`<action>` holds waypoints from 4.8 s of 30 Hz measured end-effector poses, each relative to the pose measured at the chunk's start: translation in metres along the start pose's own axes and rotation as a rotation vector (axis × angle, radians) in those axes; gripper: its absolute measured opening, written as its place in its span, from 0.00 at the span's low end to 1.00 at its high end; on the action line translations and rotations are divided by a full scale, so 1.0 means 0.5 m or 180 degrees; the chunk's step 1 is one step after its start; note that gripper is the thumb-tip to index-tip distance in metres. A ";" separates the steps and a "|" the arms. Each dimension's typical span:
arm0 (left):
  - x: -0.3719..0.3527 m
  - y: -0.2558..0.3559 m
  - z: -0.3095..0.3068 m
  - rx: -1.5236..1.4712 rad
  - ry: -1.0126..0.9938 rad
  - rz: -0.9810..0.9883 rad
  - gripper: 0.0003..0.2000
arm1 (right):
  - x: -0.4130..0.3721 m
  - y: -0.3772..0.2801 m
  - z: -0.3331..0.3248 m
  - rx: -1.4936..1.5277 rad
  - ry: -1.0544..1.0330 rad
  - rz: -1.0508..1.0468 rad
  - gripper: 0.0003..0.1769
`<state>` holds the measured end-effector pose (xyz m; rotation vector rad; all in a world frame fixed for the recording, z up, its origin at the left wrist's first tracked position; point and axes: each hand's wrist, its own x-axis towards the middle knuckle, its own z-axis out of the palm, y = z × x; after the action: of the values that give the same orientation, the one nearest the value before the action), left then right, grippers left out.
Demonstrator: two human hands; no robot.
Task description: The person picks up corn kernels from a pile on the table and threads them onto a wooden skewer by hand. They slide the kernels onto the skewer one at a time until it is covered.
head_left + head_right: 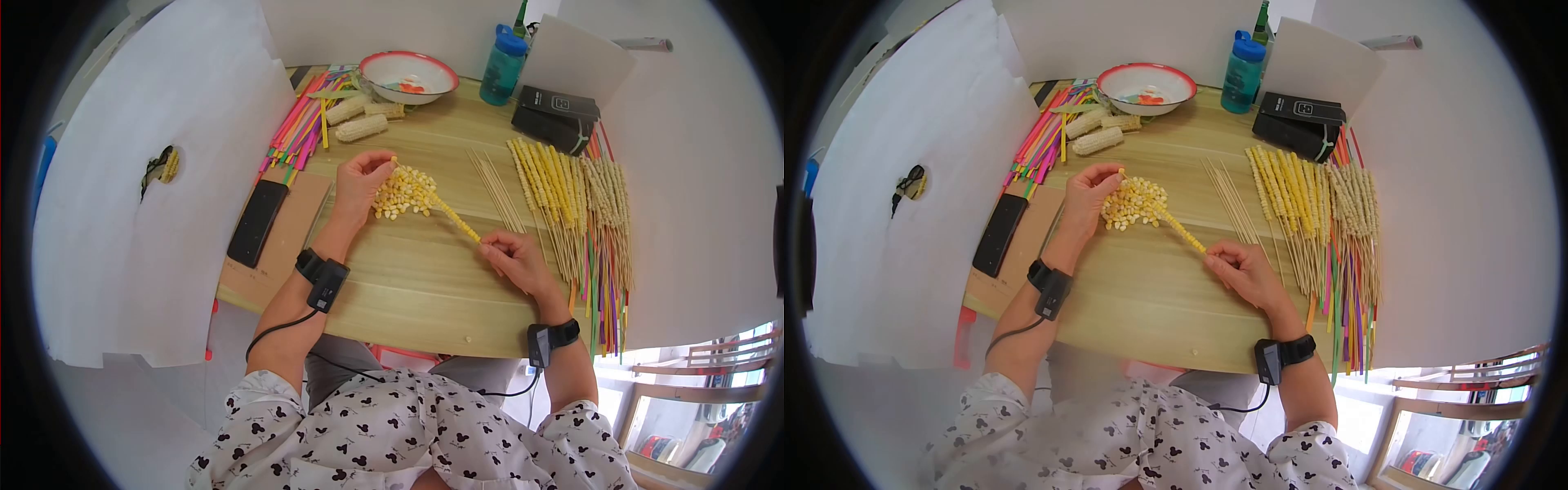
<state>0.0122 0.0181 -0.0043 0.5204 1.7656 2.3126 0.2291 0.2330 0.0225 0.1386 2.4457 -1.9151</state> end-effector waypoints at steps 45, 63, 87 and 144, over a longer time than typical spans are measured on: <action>-0.033 0.034 0.036 0.2298 0.0149 0.1769 0.06 | -0.001 0.007 -0.007 0.0212 -0.0139 -0.0080 0.07; -0.053 0.023 0.055 0.1946 -0.0247 0.1069 0.07 | -0.002 0.009 -0.012 0.0224 -0.0047 -0.0165 0.07; -0.085 0.025 0.092 0.2004 -0.0724 0.1188 0.11 | 0.002 0.014 -0.011 0.0179 0.0008 -0.0231 0.08; 0.000 0.006 -0.032 0.3103 -0.0496 0.0904 0.08 | -0.009 0.027 -0.017 -0.0934 0.0445 -0.0588 0.09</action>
<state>0.0062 0.0027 -0.0052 1.0956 2.7838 1.3115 0.2350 0.2442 0.0118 0.0403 2.8920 -1.6292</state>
